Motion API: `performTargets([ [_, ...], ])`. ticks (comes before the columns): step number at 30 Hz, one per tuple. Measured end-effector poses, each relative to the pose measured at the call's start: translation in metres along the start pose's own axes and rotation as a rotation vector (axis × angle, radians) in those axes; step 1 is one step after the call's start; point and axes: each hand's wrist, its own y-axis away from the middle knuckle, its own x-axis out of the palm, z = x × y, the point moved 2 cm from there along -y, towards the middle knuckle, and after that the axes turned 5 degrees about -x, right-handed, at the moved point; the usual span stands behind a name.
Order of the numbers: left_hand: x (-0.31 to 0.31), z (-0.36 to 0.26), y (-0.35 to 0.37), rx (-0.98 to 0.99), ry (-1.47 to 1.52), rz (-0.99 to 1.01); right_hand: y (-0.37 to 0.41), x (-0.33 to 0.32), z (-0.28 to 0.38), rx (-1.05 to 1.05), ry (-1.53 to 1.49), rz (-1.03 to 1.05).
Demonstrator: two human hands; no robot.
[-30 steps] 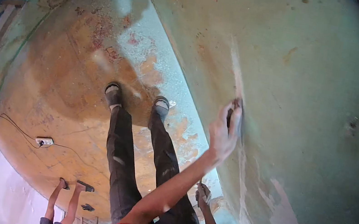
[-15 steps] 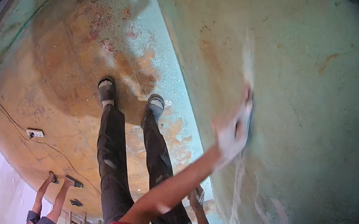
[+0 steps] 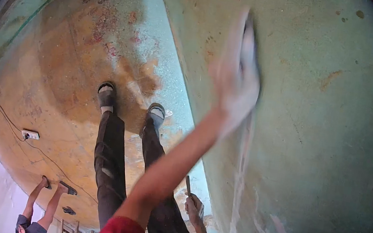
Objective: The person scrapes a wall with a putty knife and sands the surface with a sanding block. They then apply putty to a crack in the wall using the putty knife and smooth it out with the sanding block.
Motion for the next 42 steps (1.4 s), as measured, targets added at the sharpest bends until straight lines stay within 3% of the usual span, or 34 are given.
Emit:
performTargets([
  [2,0.002,-0.007,-0.035,-0.226,0.068,0.068,-0.012,-0.003,-0.018,0.005,-0.014,-0.028],
  [4,-0.012,0.021,0.053,-0.198,-0.15,0.174,-0.014,0.0,0.001,0.012,-0.061,-0.01],
  [5,-0.016,0.027,0.103,-0.094,-0.227,0.193,-0.014,0.001,0.013,-0.008,-0.003,-0.017],
  [7,-0.018,0.019,0.117,0.012,-0.312,0.215,-0.013,-0.004,-0.002,-0.027,-0.002,0.015],
  [9,-0.017,-0.007,0.059,-0.467,-0.198,0.268,-0.007,-0.002,0.015,0.022,-0.029,0.02],
  [11,-0.006,-0.007,-0.011,-0.244,-0.126,0.219,-0.016,-0.001,0.024,-0.051,-0.06,0.031],
  [14,-0.01,0.005,0.051,-0.42,-0.24,0.169,-0.029,-0.001,0.043,-0.065,-0.134,-0.016],
  [15,-0.015,0.01,0.099,-0.292,-0.202,0.213,-0.029,-0.01,0.024,-0.05,-0.082,0.006],
  [18,-0.015,0.013,0.097,-0.307,-0.336,0.206,-0.019,-0.005,0.03,-0.063,-0.032,0.029],
  [19,-0.012,-0.007,0.035,-0.629,-0.128,0.19,-0.015,-0.005,0.033,-0.054,0.005,0.06],
  [20,-0.005,-0.001,0.01,-0.626,-0.123,0.193,-0.012,-0.004,0.041,-0.04,0.007,0.071],
  [22,-0.002,0.0,-0.017,-0.137,-0.192,0.037,-0.021,-0.006,0.032,-0.064,-0.018,0.052],
  [25,-0.014,-0.006,0.074,-0.007,-0.281,0.068,-0.029,-0.006,0.018,-0.04,-0.133,0.02],
  [26,-0.011,0.001,0.074,-0.002,-0.272,0.067,-0.025,-0.009,0.011,-0.112,-0.094,0.019],
  [30,-0.01,0.0,0.009,-0.19,-0.246,0.177,-0.017,-0.002,0.02,-0.02,-0.24,0.058],
  [34,-0.011,0.008,0.068,-0.044,-0.273,0.12,-0.017,-0.004,0.022,0.007,-0.245,-0.003],
  [36,-0.013,0.008,0.064,0.048,-0.164,0.068,-0.01,-0.002,0.028,0.042,-0.234,0.02],
  [37,-0.008,-0.005,0.014,-0.223,-0.198,0.114,-0.008,-0.005,0.031,0.03,-0.259,0.054],
  [40,0.002,0.007,-0.016,-0.188,-0.105,0.121,-0.015,-0.005,0.047,0.053,-0.26,0.089],
  [41,-0.005,0.006,0.015,-0.187,-0.108,0.124,-0.015,-0.004,0.054,0.082,-0.225,0.089],
  [42,-0.015,0.003,0.069,-0.041,-0.095,0.082,-0.013,-0.002,0.057,0.075,-0.219,0.095],
])
